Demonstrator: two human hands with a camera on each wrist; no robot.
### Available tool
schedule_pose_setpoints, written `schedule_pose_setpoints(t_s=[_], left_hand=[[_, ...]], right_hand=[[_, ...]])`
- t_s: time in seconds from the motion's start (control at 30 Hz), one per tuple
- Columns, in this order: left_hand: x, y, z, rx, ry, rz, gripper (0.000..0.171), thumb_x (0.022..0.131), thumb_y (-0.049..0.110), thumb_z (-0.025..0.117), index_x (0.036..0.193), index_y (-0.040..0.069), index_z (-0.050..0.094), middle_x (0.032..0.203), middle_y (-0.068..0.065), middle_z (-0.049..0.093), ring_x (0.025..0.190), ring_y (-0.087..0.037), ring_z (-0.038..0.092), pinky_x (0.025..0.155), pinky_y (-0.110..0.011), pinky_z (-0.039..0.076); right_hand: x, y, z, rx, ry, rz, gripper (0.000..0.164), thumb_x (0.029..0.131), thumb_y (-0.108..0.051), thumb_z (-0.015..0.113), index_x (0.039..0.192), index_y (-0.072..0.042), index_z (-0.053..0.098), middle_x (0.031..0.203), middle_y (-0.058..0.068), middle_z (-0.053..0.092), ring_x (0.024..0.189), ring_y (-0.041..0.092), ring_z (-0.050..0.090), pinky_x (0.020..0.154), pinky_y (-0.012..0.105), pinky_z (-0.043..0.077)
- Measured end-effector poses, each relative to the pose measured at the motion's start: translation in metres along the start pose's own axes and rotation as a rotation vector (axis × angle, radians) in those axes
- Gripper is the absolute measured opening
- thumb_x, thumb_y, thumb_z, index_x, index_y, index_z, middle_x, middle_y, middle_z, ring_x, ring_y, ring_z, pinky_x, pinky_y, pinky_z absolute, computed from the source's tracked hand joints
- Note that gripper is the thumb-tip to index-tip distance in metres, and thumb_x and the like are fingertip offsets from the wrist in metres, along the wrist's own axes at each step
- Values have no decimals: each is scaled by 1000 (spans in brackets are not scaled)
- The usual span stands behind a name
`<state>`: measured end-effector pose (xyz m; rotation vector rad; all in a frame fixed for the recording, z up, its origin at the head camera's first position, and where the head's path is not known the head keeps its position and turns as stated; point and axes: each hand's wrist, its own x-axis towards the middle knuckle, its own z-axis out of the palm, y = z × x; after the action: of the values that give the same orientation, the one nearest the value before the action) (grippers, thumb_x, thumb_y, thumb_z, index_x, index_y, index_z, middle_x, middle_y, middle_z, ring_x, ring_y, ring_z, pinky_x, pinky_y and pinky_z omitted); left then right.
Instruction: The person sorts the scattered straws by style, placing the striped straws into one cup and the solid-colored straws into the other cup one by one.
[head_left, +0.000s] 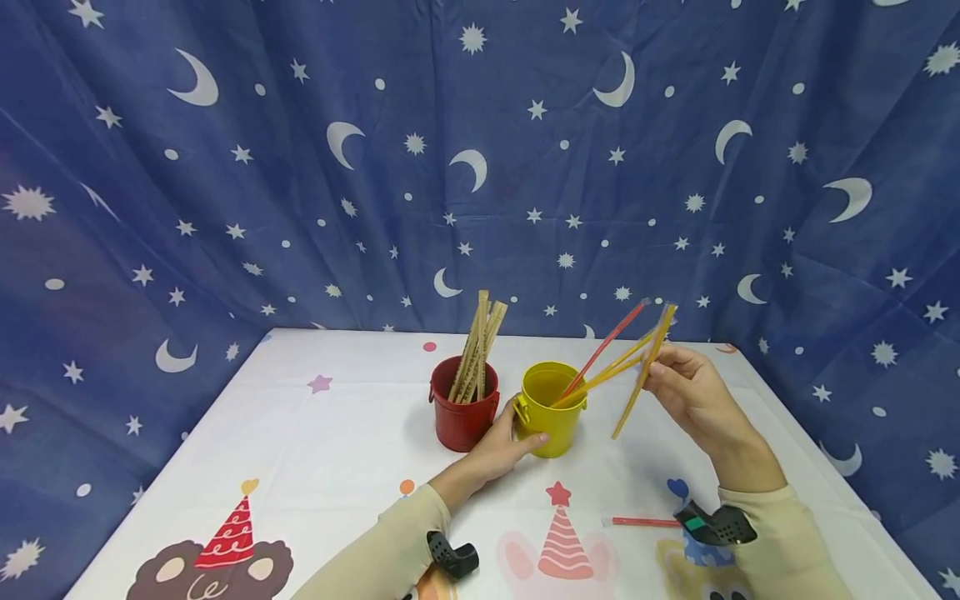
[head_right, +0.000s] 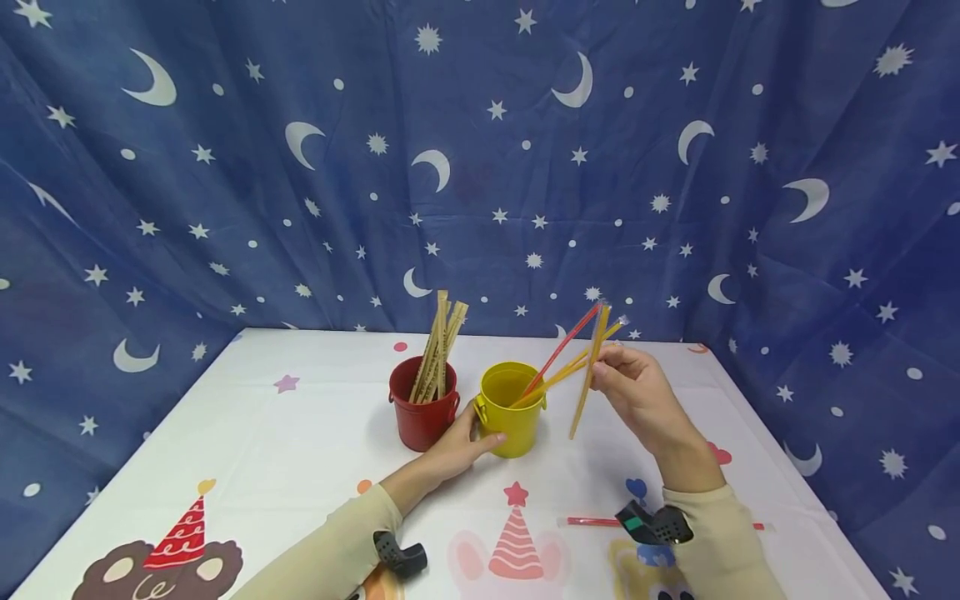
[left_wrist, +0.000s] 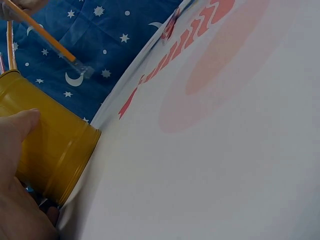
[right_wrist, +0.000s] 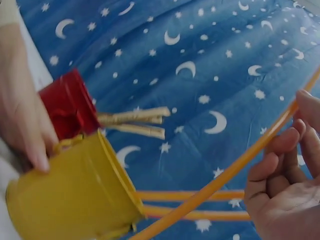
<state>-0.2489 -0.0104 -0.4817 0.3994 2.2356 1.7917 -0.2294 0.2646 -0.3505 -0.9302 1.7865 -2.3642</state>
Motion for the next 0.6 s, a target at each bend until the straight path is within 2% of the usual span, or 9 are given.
schedule_pose_setpoints(t_s=[0.2,0.4,0.6], left_hand=[[1,-2,0,10,7,-4,87,96,34,69,162,10,18,168,-11,25,158,-30,20,129,-55,15],[1,-3,0,2,7,-3,88,96,34,69,162,9,16,169,-11,22,158,-30,18,129,-54,15],[1,-2,0,-4,4,2,87,96,34,69,162,11,17,169,-10,23,158,-29,18,129,-54,15]], right_hand=[[10,0,11,254,1,-51,36,107,2,36,111,-8,71,103,0,71,93,11,64,84,21,52],[13,4,8,514,-20,-52,36,110,-8,29,112,-5,65,100,4,65,87,16,57,85,25,50],[14,5,0,662,3,-41,39,110,-13,32,108,-4,70,103,5,65,93,18,58,87,27,50]])
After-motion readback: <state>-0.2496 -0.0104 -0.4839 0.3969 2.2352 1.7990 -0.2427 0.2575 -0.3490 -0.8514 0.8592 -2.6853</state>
